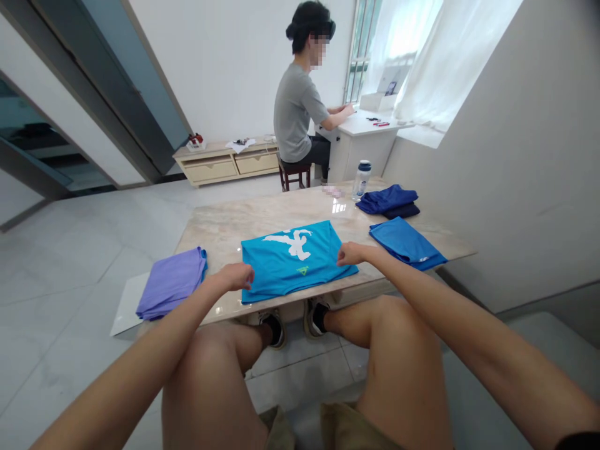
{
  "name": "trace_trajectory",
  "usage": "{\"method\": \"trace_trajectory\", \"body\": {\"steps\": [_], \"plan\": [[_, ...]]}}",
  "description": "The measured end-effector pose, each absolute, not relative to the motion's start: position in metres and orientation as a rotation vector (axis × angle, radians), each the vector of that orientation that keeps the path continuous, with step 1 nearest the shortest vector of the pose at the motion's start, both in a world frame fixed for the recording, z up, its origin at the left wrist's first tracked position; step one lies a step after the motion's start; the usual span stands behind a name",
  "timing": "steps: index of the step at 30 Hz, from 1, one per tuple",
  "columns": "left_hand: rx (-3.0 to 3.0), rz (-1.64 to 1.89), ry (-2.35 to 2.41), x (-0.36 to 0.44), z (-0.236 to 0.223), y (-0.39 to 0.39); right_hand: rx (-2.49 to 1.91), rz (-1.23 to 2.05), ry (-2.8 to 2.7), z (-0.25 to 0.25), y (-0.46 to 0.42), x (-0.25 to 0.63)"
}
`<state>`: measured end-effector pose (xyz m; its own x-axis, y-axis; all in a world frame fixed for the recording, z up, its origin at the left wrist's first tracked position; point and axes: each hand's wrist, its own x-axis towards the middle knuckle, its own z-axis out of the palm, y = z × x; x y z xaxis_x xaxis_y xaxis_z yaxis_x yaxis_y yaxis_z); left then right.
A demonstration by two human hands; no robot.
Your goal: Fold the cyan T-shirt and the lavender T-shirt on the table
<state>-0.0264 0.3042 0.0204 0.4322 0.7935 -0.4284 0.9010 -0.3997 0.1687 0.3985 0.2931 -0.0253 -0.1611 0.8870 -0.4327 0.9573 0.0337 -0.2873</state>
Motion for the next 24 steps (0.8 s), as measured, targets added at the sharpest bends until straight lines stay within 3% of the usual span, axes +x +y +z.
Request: {"method": "trace_trajectory", "body": {"steps": [6,11,17,24], "plan": [[2.355,-0.272,1.447,0.046,0.003,0.291,2.416,-0.670,1.904,-0.054,0.300,0.402],[2.338,-0.257,1.358,0.136,-0.013,0.290,2.564,-0.737,1.702,-0.063,0.298,0.406],[2.215,-0.222,1.340,0.226,-0.035,0.286,2.659,-0.902,1.644,-0.075,0.302,0.403],[2.022,-0.147,1.540,0.272,-0.047,0.272,2.672,-1.272,1.496,-0.088,0.296,0.400]]}}
